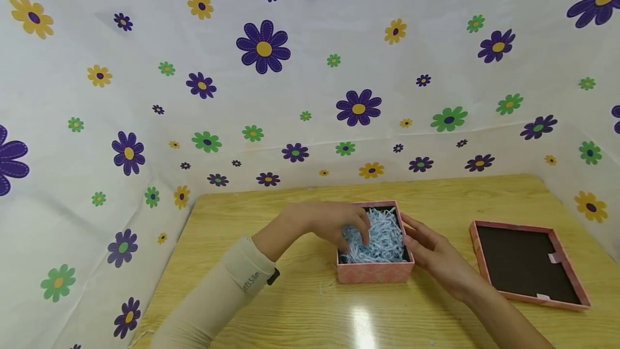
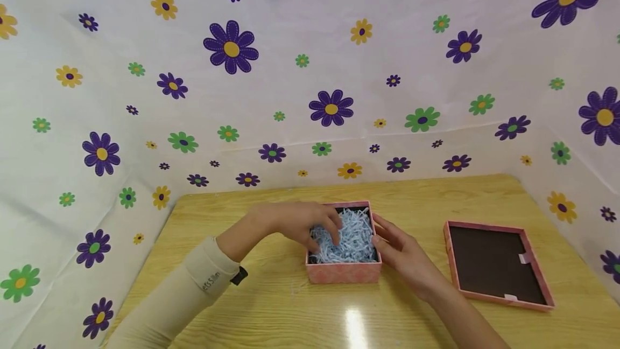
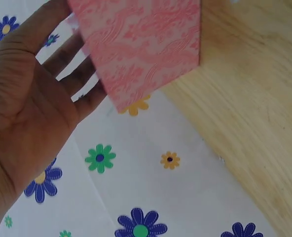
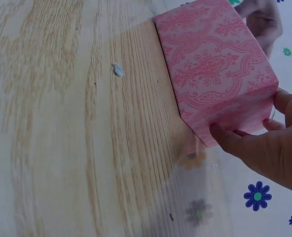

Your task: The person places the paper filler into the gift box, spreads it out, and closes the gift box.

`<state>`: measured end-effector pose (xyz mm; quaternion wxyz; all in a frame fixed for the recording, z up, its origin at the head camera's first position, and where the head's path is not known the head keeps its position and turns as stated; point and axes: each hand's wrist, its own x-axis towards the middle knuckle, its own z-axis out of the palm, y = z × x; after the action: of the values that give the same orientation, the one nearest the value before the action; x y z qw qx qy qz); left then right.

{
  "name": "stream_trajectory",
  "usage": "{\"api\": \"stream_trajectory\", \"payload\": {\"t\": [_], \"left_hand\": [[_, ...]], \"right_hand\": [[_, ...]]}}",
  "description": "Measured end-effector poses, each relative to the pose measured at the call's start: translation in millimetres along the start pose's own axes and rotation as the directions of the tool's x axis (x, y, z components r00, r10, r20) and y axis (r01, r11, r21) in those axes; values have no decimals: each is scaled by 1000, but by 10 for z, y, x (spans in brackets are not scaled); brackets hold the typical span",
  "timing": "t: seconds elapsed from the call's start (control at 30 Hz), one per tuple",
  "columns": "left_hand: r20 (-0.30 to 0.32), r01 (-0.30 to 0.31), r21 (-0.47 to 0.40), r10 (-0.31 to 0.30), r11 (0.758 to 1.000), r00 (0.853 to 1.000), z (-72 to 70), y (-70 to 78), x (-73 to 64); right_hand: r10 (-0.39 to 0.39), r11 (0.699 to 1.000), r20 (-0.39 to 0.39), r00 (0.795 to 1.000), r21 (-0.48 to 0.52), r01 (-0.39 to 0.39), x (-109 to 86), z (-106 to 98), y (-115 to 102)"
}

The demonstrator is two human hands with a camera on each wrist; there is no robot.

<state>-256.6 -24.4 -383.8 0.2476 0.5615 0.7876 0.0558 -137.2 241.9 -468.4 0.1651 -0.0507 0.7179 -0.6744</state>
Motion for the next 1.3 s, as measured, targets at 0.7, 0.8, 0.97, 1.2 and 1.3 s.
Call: {"api": "stream_trajectory", "payload": {"t": [0.7,0.8,0.97,1.2,1.3], "left_hand": [[-114,-85,-310,51,947,992,-129,-27,136],[-82,-19,-277,-4,961,997,-41,-31,281],[11,55,-229,-55,972,998,93,1,479],[164,-5,-244,46,970,985,151,127,615],[173,-24,-241,67,970,983,136,130,594]], "right_hand": [[6,1000,-8,1000,16,-6,-3,0,15],[7,1000,-8,1000,26,-6,5,5,16],[7,999,-4,1000,38,-7,9,13,28],[2,1000,-17,1000,31,-1,-12,-10,17],[1,1000,-13,1000,25,-1,-10,-15,17]]}}
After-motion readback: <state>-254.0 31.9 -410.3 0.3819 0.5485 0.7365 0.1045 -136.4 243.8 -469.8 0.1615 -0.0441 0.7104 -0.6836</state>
